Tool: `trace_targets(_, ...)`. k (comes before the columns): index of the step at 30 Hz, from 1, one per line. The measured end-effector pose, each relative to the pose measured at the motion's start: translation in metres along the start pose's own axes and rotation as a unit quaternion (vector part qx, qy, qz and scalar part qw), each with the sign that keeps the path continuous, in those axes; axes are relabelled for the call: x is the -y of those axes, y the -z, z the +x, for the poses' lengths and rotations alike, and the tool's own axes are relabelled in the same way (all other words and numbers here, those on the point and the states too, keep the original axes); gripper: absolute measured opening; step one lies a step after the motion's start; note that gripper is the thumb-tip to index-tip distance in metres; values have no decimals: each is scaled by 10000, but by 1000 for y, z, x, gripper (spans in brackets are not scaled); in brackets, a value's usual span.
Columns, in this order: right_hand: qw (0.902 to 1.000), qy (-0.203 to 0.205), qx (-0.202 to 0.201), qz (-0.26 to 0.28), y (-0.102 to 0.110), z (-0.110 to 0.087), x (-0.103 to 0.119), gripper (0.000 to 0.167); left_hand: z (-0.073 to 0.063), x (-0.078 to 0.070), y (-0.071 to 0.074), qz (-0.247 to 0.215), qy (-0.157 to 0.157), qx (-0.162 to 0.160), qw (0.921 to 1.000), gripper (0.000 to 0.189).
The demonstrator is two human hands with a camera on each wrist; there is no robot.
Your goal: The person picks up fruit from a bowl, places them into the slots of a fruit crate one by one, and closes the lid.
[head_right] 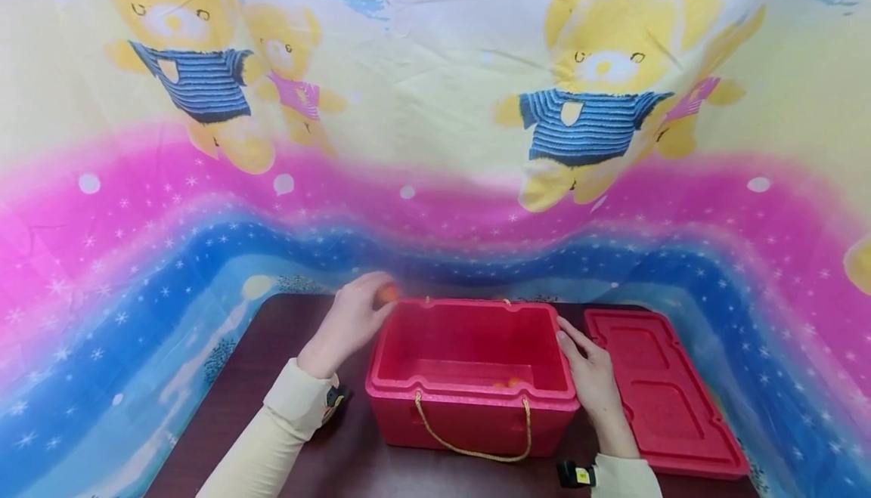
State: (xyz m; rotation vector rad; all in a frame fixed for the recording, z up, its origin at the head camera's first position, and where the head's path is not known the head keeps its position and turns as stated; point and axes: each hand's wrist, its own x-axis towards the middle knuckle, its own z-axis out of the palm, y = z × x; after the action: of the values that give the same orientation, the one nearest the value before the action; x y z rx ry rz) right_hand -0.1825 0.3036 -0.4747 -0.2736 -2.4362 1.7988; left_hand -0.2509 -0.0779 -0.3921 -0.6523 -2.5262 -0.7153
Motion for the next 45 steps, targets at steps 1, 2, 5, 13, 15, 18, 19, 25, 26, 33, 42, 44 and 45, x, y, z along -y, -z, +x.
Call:
trace_targets(1, 10000, 12, -7, 2, 0, 0, 0, 69, 1, -1, 0, -6, -30, -1, 10000, 44)
trace_targets(2, 10000, 26, -12, 1, 0, 0, 0, 68, 2, -3, -1, -6, -69, -7, 10000, 43)
trace_targets(5, 10000, 29, -11, 21, 0, 0, 0, 68, 4, -7, -2, -14, -170, 0, 9999, 43)
trace_targets(13, 10000, -29, -4, 13, 0, 0, 1, 69, 9, -20, -2, -22, -212, 379, 9991, 47)
trace_targets(15, 10000, -28, 6, 8, 0, -1, 1, 69, 10, -23, -2, -35, -265, 469, 9985, 48)
trace_targets(18, 10000, -16, 6, 13, 0, -1, 1, 69, 13, -25, -4, -31, -395, 561, 9976, 49)
trace_targets(19, 10000, -7, 9, 11, 0, -1, 1, 69, 14, -26, -4, -29, -441, 589, 9973, 49)
trace_targets(25, 10000, 41, -14, -17, 0, 0, 0, 69, 18, -33, -7, 26, -654, 728, 9952, 45)
trace_targets(26, 10000, 45, -20, -19, 0, 0, 0, 69, 19, -34, -7, 42, -681, 757, 9948, 45)
trace_targets(33, 10000, 38, -18, -84, 0, 0, 0, 69, 24, -41, -11, 167, -871, 940, 9916, 45)
trace_targets(42, 10000, -5, -3, -93, 0, -1, 1, 69, 24, -43, -15, 265, -1131, 1021, 9880, 44)
trace_targets(44, 10000, 1, 4, -97, 0, -1, 1, 69, 24, -44, -15, 272, -1171, 1025, 9874, 44)
trace_targets(45, 9999, 9, 7, -107, 0, -1, 1, 69, 24, -44, -14, 278, -1202, 1015, 9871, 43)
